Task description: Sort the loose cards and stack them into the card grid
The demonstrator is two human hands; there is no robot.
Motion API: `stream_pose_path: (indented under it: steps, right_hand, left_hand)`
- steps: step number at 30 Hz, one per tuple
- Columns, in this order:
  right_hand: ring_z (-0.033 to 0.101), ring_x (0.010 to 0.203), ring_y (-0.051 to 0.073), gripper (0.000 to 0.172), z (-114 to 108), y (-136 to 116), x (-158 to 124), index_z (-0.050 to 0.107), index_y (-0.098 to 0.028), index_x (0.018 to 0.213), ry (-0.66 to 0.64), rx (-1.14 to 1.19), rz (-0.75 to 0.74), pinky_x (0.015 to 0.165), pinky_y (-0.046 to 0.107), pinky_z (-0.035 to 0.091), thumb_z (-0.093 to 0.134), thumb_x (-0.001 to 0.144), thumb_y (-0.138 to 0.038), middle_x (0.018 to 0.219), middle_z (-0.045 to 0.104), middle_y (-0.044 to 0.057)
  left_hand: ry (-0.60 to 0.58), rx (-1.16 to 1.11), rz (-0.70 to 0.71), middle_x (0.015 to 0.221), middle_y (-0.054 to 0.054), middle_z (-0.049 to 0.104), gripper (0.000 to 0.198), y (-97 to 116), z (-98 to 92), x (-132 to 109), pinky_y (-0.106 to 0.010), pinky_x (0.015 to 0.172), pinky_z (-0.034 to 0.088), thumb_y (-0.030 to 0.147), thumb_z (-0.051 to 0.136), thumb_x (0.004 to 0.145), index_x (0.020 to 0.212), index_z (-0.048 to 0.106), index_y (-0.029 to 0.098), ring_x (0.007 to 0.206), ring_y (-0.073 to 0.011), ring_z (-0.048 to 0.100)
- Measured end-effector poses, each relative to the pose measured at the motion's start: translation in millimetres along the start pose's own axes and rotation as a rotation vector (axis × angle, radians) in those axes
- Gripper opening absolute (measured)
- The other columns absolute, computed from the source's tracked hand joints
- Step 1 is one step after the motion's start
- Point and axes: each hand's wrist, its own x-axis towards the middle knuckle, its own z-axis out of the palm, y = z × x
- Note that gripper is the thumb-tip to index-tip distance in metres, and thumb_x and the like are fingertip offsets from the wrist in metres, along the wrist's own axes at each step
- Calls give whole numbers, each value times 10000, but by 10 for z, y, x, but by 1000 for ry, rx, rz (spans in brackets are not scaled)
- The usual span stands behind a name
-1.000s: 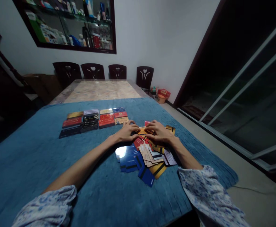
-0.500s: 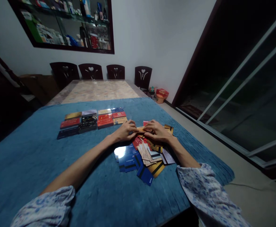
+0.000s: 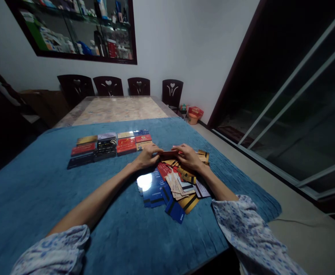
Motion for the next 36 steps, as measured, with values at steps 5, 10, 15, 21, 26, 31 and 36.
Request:
stream_pose_path:
  steps: [5, 10, 15, 21, 26, 31, 36]
  right_hand:
    - [634, 893, 213, 310, 27, -61, 13, 696, -199, 1228, -15, -109, 86, 839, 312, 484, 566, 948, -169, 1002, 687, 91]
    - [609, 855, 221, 354, 52, -145, 38, 650, -208, 1275, -13, -176, 96, 825, 314, 467, 531, 945, -156, 1007, 685, 89]
    - [599, 846, 216, 348, 43, -215, 42, 651, -214, 1259, -22, -217, 100, 803, 297, 448, 520, 946, -140, 984, 683, 85]
    - [597, 834, 209, 339, 57, -223, 37, 660, -222, 1260, -19, -265, 99, 785, 284, 430, 520, 960, -145, 962, 681, 81]
    - [598, 831, 213, 336, 80, -225, 59, 666, -227, 1256, -23, -272, 104, 779, 285, 432, 527, 962, -141, 951, 687, 80]
    - [608, 830, 214, 341, 87, -236, 95, 670, -226, 1259, -34, -276, 143, 767, 280, 433, 545, 953, -140, 951, 691, 83]
    - [607, 830, 212, 358, 69, -261, 99, 661, -224, 1271, -38, -260, 116, 773, 287, 434, 554, 943, -128, 955, 716, 79]
  left_hand:
    - [44, -44, -27, 894, -64, 755, 279, -51, 3, -29, -283, 769, 527, 101, 579, 830, 1016, 781, 148, 818, -159, 659]
    - [83, -45, -55, 925, -45, 761, 325, -120, -3, -67, -278, 788, 540, 103, 595, 815, 1089, 759, 167, 831, -155, 681]
    - [80, -35, -36, 916, -39, 757, 334, -112, -22, -77, -276, 778, 547, 97, 589, 810, 1091, 751, 178, 817, -157, 688]
    - [82, -12, -34, 907, -42, 751, 347, -127, -17, -84, -288, 794, 556, 83, 579, 799, 1087, 746, 182, 823, -164, 689]
    - [73, 23, -27, 909, -40, 756, 372, -133, -20, -103, -288, 797, 553, 74, 561, 815, 1131, 729, 178, 807, -161, 691]
    - [56, 40, -11, 959, -54, 764, 454, -109, -32, -108, -293, 800, 554, 34, 543, 793, 1189, 710, 180, 854, -179, 704]
    - [51, 43, -49, 987, -66, 769, 459, -128, -19, -108, -313, 811, 566, 39, 552, 788, 1197, 704, 180, 877, -193, 712]
